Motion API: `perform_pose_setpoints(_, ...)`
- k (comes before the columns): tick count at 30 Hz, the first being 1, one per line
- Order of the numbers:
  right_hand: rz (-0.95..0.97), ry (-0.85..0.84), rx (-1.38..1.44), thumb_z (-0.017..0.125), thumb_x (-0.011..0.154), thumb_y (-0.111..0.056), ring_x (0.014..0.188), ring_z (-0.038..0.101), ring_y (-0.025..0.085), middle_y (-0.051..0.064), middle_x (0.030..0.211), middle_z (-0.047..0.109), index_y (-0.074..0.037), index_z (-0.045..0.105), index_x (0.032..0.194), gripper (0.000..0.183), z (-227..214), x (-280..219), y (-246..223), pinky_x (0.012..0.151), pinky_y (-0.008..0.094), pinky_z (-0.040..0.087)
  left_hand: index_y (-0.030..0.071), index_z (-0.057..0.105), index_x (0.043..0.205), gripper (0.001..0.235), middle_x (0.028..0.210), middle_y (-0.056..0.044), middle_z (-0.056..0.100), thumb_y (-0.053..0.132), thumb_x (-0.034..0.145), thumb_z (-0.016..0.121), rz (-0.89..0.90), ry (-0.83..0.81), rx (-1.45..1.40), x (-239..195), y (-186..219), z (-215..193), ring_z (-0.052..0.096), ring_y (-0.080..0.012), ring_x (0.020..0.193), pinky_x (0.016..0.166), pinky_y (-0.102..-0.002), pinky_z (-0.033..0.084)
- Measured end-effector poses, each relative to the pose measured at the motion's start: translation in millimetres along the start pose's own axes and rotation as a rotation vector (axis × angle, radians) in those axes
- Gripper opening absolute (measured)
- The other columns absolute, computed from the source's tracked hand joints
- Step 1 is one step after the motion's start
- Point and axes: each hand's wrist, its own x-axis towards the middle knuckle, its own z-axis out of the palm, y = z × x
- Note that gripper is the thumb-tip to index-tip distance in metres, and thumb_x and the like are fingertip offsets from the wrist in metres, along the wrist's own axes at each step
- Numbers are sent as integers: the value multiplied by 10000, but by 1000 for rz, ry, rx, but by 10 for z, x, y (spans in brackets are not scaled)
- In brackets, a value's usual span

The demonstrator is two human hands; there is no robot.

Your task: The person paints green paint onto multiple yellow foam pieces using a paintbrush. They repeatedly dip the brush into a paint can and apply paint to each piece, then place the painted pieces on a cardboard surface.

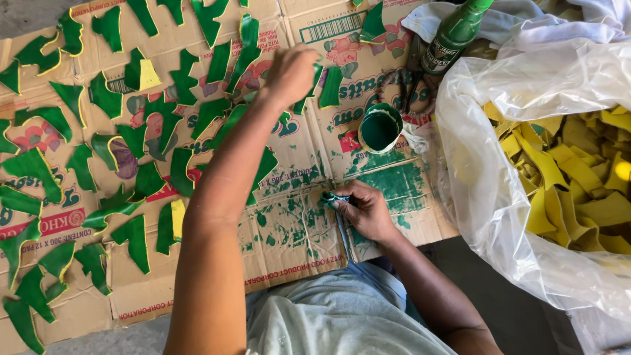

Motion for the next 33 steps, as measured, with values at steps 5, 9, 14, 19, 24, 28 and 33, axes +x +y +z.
perform_pose_setpoints(5, 17, 8, 53, 749, 932, -2, 877, 609, 96, 42, 989, 667, 0, 737, 1080, 148, 40, -23, 74, 769, 237, 490, 33, 748, 895, 171, 1112, -231, 675, 4, 741, 680, 59, -221, 298, 228, 266, 471, 700, -381, 918, 832, -562, 510)
perform_pose_setpoints(9, -37, 22, 87, 749, 930, 3, 923, 627, 118, 55, 1029, 682, 8, 729, 1086, 157, -1, -11, -55, 814, 246, 503, 7, 717, 812, 77, 1002, -231, 688, -2, 765, 657, 57, -199, 279, 322, 436, 386, 709, -361, 881, 817, -496, 539)
perform_pose_setpoints(14, -167, -76, 98, 745, 907, -15, 923, 680, 166, 93, 1029, 714, 1, 735, 1051, 145, -368, -236, -579, 809, 287, 540, -27, 630, 882, 73, 900, -247, 678, 25, 833, 611, 108, -311, -248, -353, 1108, -399, 705, -372, 860, 755, -487, 549)
perform_pose_setpoints(19, -273, 53, 338, 781, 905, -50, 960, 668, 187, 117, 1045, 706, 27, 726, 1067, 188, -703, -426, -854, 842, 311, 532, -10, 677, 1129, 315, 1016, -201, 733, 7, 814, 682, 152, -409, -698, -1880, 1690, -934, 748, -340, 926, 803, -395, 573)
perform_pose_setpoints(24, -219, 138, 368, 752, 973, -14, 951, 617, 122, 77, 1072, 692, 29, 704, 1110, 152, -512, -250, -734, 852, 275, 487, 2, 722, 956, 134, 893, -156, 764, 78, 858, 773, -478, 202, -796, -2381, 1635, -558, 709, -290, 809, 734, -377, 562)
perform_pose_setpoints(28, -95, 178, 210, 714, 993, -3, 898, 640, 96, 30, 1017, 703, 20, 691, 1129, 140, -372, -77, -603, 823, 264, 538, -14, 661, 1035, 246, 843, -178, 721, 108, 852, 772, -688, 222, -506, -2696, 1508, -429, 719, -286, 784, 701, -400, 537)
perform_pose_setpoints(33, -82, 94, 239, 681, 1033, 4, 896, 645, 84, 20, 1042, 704, 11, 653, 1157, 128, -161, 68, -497, 810, 256, 554, -3, 716, 977, 91, 996, -190, 715, 54, 906, 709, -475, -11, -366, -3088, 1485, -624, 713, -366, 920, 790, -451, 545)
